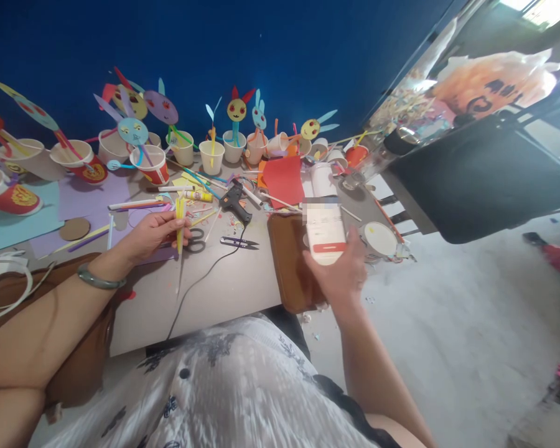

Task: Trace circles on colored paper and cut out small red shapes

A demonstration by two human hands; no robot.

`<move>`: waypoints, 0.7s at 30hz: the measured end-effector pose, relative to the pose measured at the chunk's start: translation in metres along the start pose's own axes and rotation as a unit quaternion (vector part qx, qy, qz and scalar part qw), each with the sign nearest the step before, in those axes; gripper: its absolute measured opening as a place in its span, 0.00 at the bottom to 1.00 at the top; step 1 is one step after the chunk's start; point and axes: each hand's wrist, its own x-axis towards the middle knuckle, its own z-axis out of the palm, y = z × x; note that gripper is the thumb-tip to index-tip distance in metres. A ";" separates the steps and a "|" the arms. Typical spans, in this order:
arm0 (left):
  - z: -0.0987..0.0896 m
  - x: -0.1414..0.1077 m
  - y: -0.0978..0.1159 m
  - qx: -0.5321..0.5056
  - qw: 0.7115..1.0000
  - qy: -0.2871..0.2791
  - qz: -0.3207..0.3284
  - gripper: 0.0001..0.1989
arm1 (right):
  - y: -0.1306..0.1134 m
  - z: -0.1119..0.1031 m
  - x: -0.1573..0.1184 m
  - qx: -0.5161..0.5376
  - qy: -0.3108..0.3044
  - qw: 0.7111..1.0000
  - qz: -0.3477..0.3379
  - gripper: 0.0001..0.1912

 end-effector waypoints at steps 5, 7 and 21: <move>0.001 0.000 0.000 0.001 1.000 -0.010 0.010 0.24 | 0.038 -0.019 0.045 -0.040 0.044 0.992 0.107 0.63; 0.000 0.001 -0.001 0.007 1.000 -0.014 0.022 0.23 | 0.054 -0.022 0.059 -0.049 0.041 0.986 0.153 0.66; 0.000 0.002 0.001 -0.010 0.999 -0.030 0.042 0.22 | 0.083 -0.018 0.101 -0.044 -0.044 0.955 0.291 0.79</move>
